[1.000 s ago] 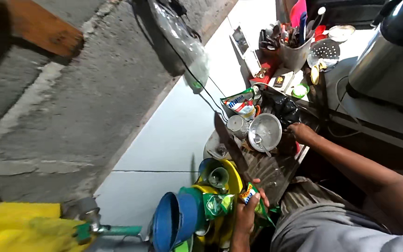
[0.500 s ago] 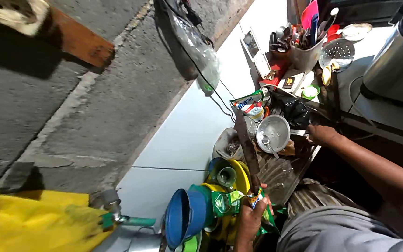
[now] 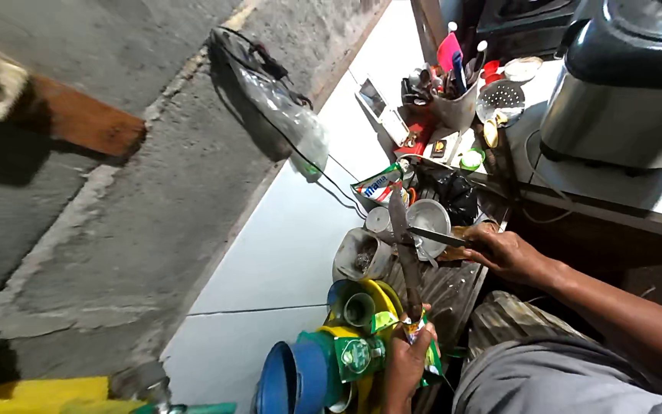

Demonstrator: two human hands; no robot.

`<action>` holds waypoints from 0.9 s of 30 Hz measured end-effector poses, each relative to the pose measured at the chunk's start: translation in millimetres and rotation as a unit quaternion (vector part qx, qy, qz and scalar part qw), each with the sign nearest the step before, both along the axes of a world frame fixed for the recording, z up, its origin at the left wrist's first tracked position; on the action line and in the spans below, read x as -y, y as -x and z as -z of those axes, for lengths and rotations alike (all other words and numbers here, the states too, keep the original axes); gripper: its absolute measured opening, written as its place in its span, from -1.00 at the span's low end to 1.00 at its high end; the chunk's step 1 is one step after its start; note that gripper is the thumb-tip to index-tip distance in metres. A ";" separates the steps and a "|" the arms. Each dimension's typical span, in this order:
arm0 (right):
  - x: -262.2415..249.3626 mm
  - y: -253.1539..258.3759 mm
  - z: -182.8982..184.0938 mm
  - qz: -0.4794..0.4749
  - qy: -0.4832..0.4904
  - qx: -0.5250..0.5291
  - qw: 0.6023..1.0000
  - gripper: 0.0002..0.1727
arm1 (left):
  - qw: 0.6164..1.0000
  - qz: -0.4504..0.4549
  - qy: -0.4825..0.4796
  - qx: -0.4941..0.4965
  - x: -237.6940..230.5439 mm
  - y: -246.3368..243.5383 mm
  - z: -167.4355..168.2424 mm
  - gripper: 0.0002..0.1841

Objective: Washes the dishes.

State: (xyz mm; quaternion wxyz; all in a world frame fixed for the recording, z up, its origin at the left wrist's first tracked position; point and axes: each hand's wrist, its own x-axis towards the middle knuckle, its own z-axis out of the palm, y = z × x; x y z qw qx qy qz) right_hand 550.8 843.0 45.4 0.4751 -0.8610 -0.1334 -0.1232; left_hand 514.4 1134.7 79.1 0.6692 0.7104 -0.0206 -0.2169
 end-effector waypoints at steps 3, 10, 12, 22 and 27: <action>-5.6 2.7 -2.6 0.005 -0.002 -0.019 1.000 -0.50 | 1.000 0.000 -0.008 0.006 0.9 3.0 -1.3 -0.54; -30.5 11.8 10.3 -0.009 0.037 0.173 0.984 -0.64 | 1.000 -0.009 -0.003 -0.004 -4.0 12.7 -3.6 -0.56; -35.6 12.9 13.4 -0.021 0.060 0.209 0.976 -0.67 | 1.000 -0.005 -0.002 -0.008 -5.2 15.6 -5.9 -0.55; -21.2 2.7 15.1 -0.038 0.062 0.194 0.978 -0.65 | 1.000 -0.007 0.013 0.002 -12.4 29.4 -5.7 -0.55; -17.0 -0.9 28.8 -0.062 0.027 0.203 0.977 -0.64 | 0.999 -0.007 0.049 -0.014 -6.4 32.3 -6.5 -0.57</action>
